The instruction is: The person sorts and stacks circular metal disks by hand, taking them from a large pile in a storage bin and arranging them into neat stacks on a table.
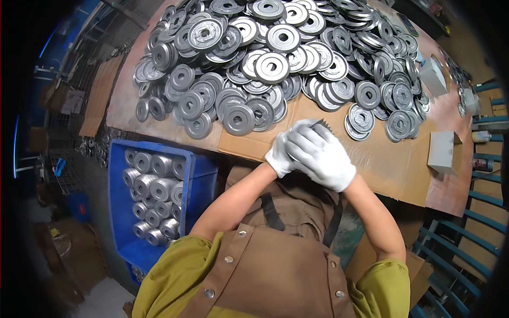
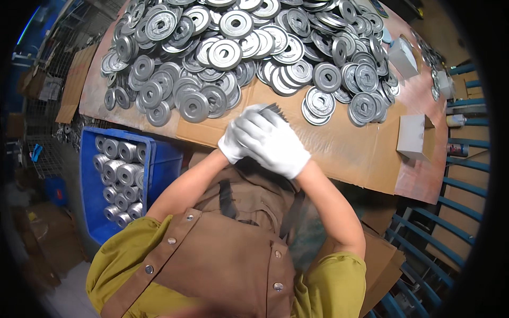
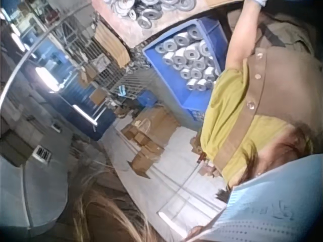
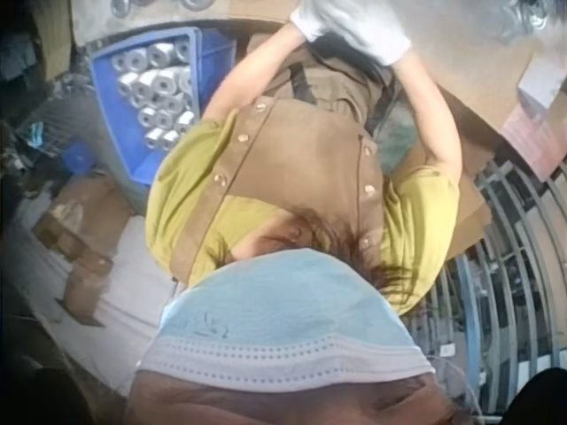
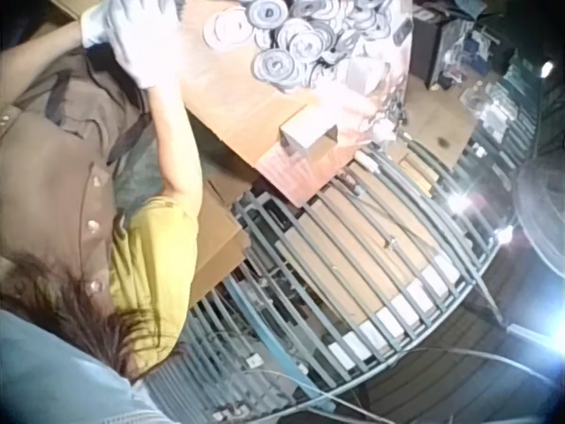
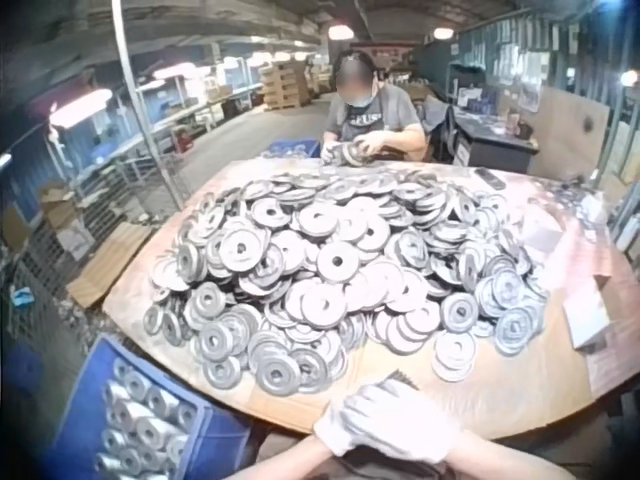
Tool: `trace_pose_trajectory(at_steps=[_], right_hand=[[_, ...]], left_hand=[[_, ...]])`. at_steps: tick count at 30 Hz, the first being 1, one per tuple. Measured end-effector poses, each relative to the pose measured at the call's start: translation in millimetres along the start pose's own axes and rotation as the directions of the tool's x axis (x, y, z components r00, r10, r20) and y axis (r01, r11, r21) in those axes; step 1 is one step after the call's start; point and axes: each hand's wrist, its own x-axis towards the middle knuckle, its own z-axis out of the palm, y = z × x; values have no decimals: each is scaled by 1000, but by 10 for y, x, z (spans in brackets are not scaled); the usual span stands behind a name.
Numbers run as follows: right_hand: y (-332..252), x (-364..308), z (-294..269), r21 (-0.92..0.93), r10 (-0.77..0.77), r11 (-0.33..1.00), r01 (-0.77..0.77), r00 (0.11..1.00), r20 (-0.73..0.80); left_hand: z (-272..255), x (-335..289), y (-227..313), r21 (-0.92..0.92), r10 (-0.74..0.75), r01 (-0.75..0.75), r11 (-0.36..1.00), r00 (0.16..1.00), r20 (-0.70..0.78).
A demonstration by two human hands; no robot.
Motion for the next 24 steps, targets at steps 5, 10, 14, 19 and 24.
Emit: trace_pose_trajectory(at_steps=[5, 10, 14, 19, 24], right_hand=[[305, -970, 91, 512, 735, 582, -632, 679, 3], [5, -407, 39, 248, 586, 810, -531, 741, -328], [-47, -6, 100, 104, 617, 786, -609, 768, -171], [657, -259, 270, 494, 728, 568, -659, 682, 72], [-110, -36, 112, -76, 533, 834, -547, 833, -148]], left_hand=[[106, 88, 254, 121, -129, 135, 983, 990, -56], [155, 65, 416, 222, -141, 173, 960, 978, -151], [261, 46, 325, 267, -86, 146, 952, 970, -226], [298, 108, 450, 231, -110, 147, 962, 980, -164], [237, 50, 340, 196, -58, 114, 974, 962, -268]])
